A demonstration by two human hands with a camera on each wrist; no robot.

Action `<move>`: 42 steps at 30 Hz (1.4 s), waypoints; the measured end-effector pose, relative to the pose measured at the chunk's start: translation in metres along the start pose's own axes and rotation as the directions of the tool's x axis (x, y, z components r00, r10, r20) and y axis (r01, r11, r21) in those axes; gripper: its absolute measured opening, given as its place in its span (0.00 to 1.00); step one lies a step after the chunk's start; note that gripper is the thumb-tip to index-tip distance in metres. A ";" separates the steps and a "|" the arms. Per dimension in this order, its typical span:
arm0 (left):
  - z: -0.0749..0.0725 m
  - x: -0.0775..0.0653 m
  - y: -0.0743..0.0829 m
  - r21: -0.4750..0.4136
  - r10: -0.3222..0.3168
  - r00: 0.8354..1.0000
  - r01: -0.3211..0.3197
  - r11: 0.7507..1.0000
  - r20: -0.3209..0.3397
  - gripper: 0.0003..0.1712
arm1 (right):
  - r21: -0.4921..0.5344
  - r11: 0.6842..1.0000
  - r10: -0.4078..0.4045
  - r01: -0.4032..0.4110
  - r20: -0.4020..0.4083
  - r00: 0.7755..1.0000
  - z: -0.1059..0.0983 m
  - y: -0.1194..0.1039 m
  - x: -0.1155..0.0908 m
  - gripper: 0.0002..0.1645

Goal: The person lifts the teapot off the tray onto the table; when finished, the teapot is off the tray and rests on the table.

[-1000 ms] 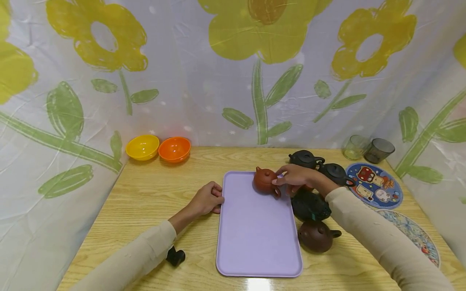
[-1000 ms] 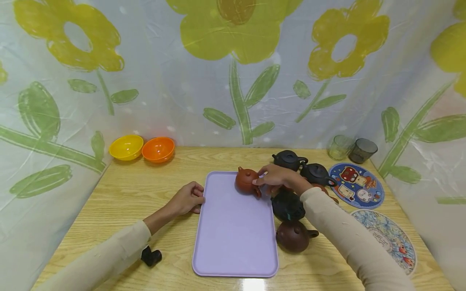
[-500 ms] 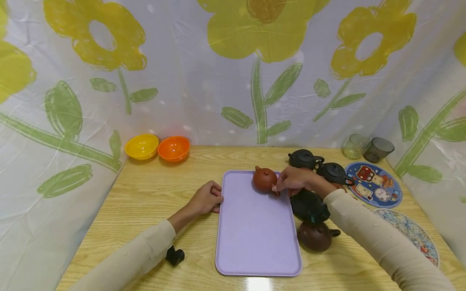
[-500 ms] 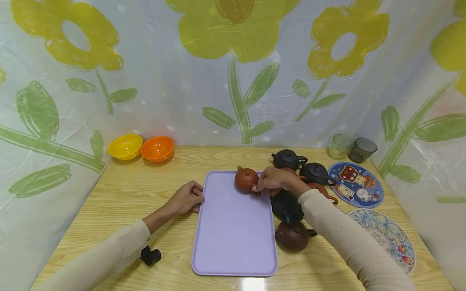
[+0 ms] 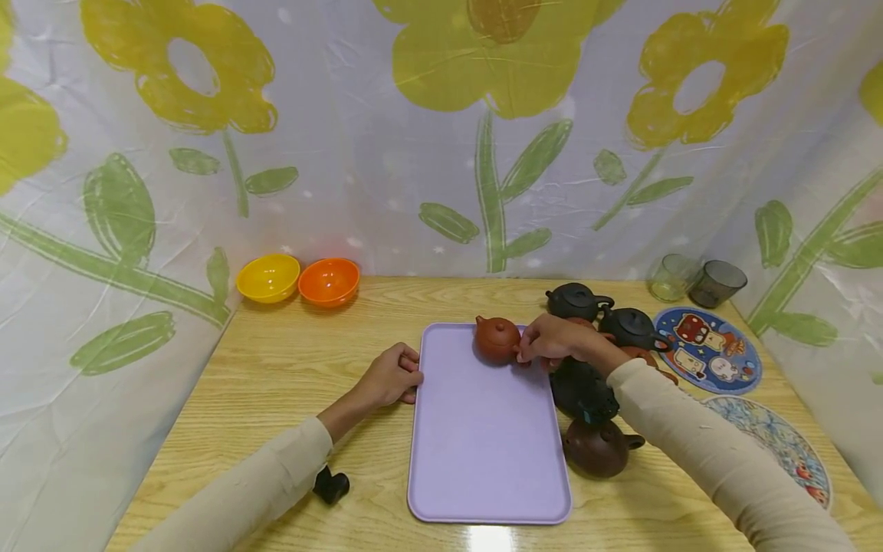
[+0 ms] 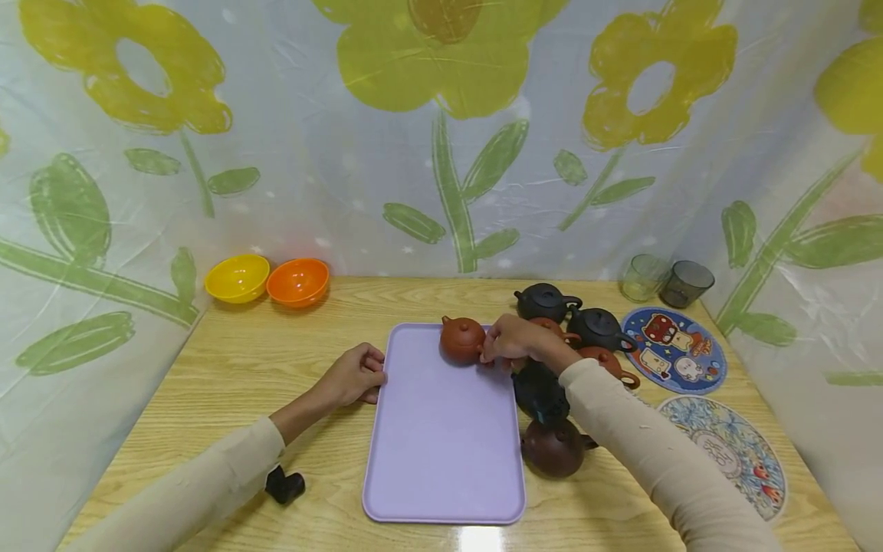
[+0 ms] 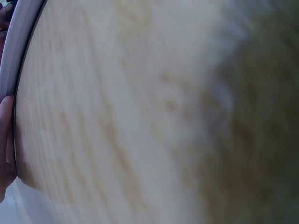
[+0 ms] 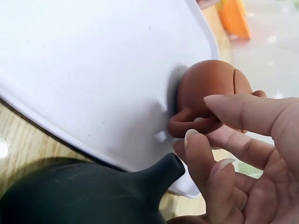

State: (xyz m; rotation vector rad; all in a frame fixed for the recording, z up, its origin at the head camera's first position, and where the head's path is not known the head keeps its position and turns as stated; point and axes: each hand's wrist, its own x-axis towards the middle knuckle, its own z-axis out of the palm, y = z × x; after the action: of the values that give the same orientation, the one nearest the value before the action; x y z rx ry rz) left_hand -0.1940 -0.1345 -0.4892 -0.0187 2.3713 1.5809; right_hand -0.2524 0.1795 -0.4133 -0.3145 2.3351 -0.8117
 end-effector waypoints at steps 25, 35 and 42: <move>0.000 0.001 -0.002 0.000 0.007 1.000 -0.007 1.000 0.001 0.17 | 0.111 0.994 0.005 -0.005 -0.001 1.000 0.005 0.001 0.002 0.17; 0.001 0.001 -0.001 0.008 0.010 1.000 -0.010 1.000 -0.001 0.17 | 0.216 0.976 -0.031 0.037 -0.031 0.999 0.008 -0.002 0.000 0.17; 0.001 0.000 0.001 0.008 0.002 1.000 -0.002 1.000 0.004 0.17 | 0.234 0.971 -0.026 0.042 -0.070 0.997 0.006 -0.005 -0.004 0.16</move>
State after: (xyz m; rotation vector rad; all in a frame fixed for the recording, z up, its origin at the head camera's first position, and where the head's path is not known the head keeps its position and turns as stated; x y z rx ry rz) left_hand -0.1935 -0.1334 -0.4885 -0.0119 2.3753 1.5712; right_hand -0.2450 0.1747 -0.4120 -0.2278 2.2699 -1.1193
